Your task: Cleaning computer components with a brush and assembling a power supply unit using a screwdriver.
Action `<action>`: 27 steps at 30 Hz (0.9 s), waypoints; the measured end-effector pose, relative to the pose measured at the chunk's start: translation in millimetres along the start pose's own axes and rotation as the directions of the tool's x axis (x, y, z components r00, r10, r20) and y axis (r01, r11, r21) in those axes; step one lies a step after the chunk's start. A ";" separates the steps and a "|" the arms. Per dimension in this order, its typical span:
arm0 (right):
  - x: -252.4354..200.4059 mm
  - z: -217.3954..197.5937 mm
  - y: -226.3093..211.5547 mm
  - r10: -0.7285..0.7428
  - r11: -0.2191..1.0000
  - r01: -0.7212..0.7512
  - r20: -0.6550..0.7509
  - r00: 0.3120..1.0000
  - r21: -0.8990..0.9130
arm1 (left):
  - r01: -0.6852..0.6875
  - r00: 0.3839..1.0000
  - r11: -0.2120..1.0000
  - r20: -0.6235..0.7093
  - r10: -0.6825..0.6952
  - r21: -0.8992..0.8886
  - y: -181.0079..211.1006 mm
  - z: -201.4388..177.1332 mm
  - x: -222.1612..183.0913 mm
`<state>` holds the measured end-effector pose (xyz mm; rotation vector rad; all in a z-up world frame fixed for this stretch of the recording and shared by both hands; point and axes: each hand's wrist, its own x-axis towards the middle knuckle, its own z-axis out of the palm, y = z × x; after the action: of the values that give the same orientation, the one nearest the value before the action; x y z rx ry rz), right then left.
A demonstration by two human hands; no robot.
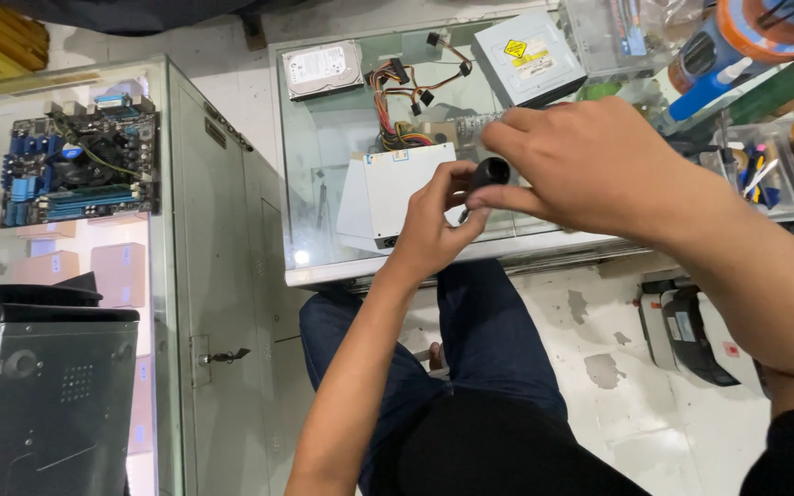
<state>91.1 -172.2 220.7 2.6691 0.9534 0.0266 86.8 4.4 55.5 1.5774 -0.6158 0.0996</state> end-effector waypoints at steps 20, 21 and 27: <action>5.2 13.0 -0.8 -0.099 0.958 0.078 0.066 0.993 0.277 | 0.043 0.999 0.996 0.032 -0.041 -0.076 -0.7 5.3 -6.7; 7.5 22.2 -3.7 -0.005 0.992 0.006 -0.001 1.000 0.125 | -0.009 0.999 0.999 -0.049 0.007 -0.041 -4.5 9.0 -6.8; 2.7 4.5 2.1 -0.055 0.986 0.052 0.020 0.998 0.156 | -0.005 1.000 0.999 -0.025 0.006 0.038 -4.6 1.8 -6.6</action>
<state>95.0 -173.3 216.8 2.7765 1.0595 -0.0951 82.7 4.7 48.4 1.6091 -0.6017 0.1350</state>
